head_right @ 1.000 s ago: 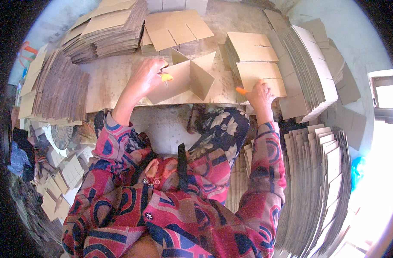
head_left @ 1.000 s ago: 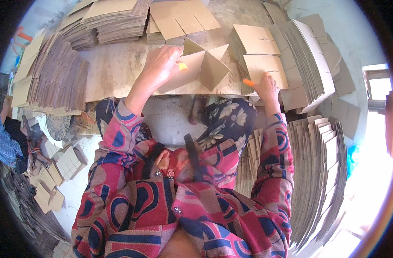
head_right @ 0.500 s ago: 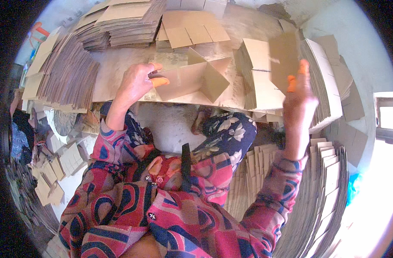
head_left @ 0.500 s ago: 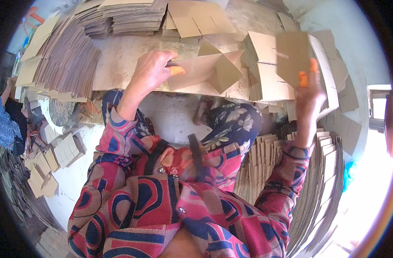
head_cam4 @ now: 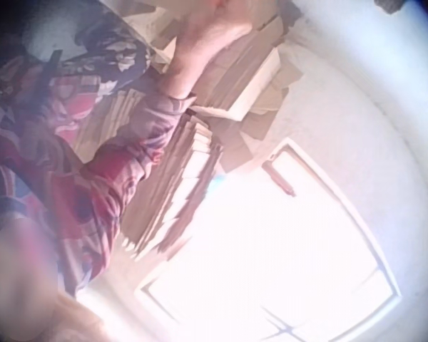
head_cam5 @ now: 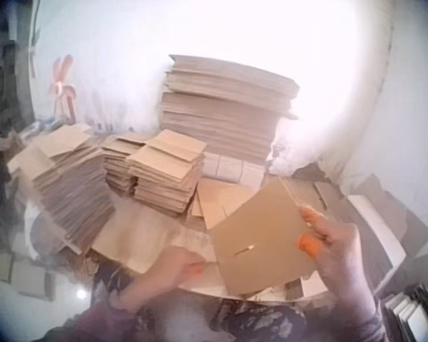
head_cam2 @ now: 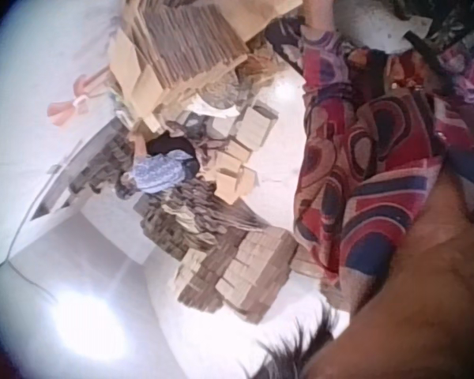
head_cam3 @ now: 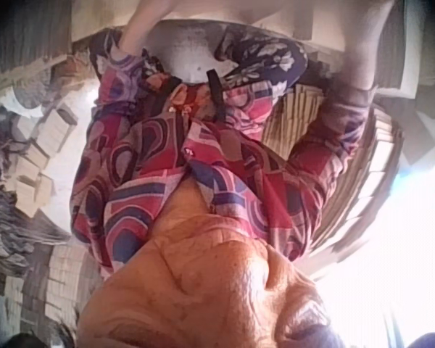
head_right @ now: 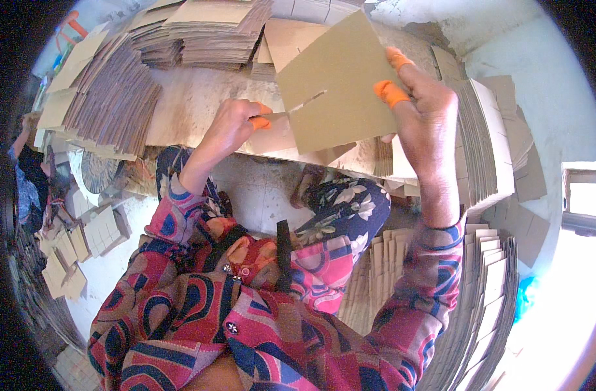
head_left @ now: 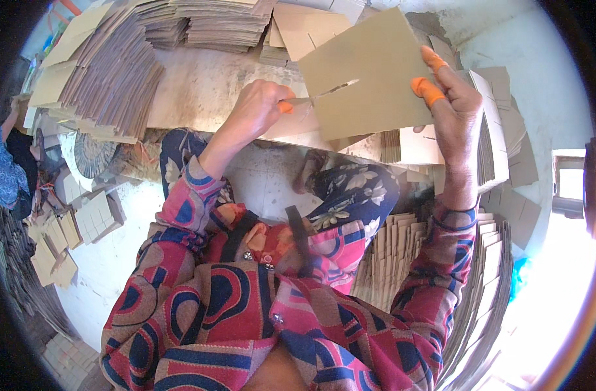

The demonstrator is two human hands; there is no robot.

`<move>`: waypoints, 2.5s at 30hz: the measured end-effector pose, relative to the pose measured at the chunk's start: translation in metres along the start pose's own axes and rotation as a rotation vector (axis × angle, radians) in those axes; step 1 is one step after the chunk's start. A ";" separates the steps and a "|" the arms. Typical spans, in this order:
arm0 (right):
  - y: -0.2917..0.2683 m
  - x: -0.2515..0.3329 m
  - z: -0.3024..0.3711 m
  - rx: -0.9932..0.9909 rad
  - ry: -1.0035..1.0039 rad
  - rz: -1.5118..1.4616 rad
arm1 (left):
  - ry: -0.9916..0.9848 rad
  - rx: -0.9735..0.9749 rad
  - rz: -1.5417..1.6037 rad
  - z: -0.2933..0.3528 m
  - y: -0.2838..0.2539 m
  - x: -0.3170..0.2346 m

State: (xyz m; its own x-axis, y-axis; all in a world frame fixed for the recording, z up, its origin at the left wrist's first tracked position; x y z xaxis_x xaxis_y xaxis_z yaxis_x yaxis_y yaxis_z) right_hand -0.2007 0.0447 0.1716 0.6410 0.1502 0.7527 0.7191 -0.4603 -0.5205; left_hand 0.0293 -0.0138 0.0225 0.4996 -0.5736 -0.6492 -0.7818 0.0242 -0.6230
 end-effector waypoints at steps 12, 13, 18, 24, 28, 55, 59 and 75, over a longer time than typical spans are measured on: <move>0.086 -0.020 0.024 0.244 -0.277 0.342 | -0.030 -0.013 -0.033 -0.007 0.009 -0.001; 0.085 -0.021 0.023 0.244 -0.300 0.355 | -0.019 -0.021 -0.028 -0.007 0.010 0.000; 0.089 -0.022 0.030 0.345 -0.338 0.400 | -0.013 -0.024 -0.012 -0.005 0.009 0.001; 0.138 -0.062 0.087 0.465 -0.370 0.559 | -0.033 -0.004 0.023 -0.003 0.019 -0.008; 0.115 -0.047 0.061 0.238 -0.377 0.637 | 0.018 -0.021 -0.017 0.003 0.016 -0.008; 0.116 -0.059 0.070 0.378 -0.633 0.319 | 0.431 0.216 -0.164 -0.011 0.014 -0.031; 0.081 0.016 0.070 -0.016 -0.921 0.611 | 0.686 -0.089 -0.187 -0.007 -0.034 -0.072; 0.106 -0.130 0.120 -0.004 -0.534 0.729 | 0.402 -0.226 -1.152 -0.166 -0.063 0.092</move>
State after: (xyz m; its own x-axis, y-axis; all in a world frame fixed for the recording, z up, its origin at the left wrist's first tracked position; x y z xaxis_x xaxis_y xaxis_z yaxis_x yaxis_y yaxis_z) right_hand -0.1756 0.0814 -0.0293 0.9773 0.2055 -0.0514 0.0852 -0.6032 -0.7930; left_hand 0.0626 -0.2036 0.0743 0.8192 -0.3782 0.4312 -0.0302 -0.7792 -0.6261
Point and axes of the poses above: each hand's wrist, its own z-axis away from the middle knuckle, its own y-axis out of the palm, x = y × z, the point moved 7 cm from there along -z, towards the middle knuckle, and after that the axes turned 12 degrees about -x, right-handed, at the moved point
